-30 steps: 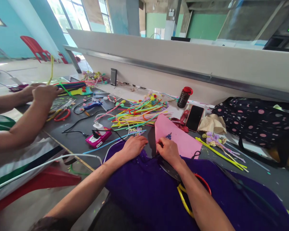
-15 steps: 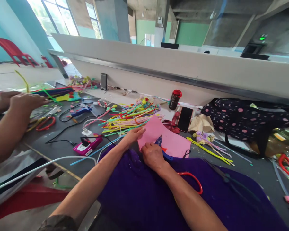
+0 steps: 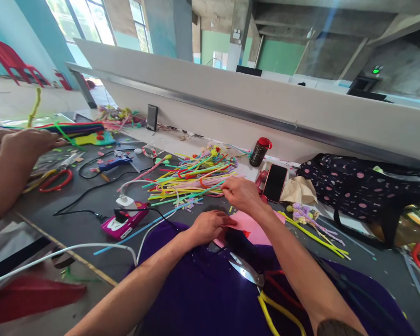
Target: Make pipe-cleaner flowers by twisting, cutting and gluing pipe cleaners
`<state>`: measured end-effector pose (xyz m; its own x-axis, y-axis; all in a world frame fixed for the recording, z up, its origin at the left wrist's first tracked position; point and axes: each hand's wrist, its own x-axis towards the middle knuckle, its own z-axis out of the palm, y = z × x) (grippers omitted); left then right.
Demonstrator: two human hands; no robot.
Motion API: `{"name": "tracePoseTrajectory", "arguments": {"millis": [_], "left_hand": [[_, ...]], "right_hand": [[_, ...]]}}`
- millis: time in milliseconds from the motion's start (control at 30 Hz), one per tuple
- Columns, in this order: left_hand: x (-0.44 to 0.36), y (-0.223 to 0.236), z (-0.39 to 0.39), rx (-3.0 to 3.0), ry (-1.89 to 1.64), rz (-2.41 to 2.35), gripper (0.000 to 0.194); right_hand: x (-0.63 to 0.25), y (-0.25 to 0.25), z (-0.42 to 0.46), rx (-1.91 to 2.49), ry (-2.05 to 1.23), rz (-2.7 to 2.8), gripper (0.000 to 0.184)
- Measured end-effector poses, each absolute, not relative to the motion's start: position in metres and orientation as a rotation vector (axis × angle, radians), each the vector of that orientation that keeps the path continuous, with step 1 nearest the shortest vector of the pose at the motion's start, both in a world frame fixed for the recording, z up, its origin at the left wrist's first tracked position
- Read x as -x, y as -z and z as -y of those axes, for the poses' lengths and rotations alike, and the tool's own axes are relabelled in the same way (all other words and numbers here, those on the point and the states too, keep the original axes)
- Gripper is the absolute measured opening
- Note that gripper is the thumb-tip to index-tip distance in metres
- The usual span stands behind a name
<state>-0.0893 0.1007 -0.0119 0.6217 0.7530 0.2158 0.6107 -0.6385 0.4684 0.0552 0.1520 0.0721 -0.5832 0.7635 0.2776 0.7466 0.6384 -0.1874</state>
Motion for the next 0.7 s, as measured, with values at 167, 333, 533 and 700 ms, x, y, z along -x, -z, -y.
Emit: {"name": "tracePoseTrajectory", "arguments": {"millis": [167, 333, 533, 700], "left_hand": [[0.095, 0.016, -0.104, -2.440, -0.616, -1.185, 0.038], [0.097, 0.015, -0.103, -2.406, -0.675, -1.134, 0.030], [0.096, 0.014, -0.097, -2.534, -0.626, -1.036, 0.027], [0.092, 0.014, -0.092, -2.632, -0.522, -1.054, 0.023]], "right_hand": [[-0.019, -0.031, -0.213, 1.244, -0.318, 3.157, 0.021], [-0.012, -0.015, -0.236, 1.380, -0.112, 3.077, 0.039], [-0.023, -0.024, -0.247, 1.376, -0.082, 3.089, 0.036], [-0.055, -0.023, -0.232, 1.326, -0.312, 3.275, 0.017]]}}
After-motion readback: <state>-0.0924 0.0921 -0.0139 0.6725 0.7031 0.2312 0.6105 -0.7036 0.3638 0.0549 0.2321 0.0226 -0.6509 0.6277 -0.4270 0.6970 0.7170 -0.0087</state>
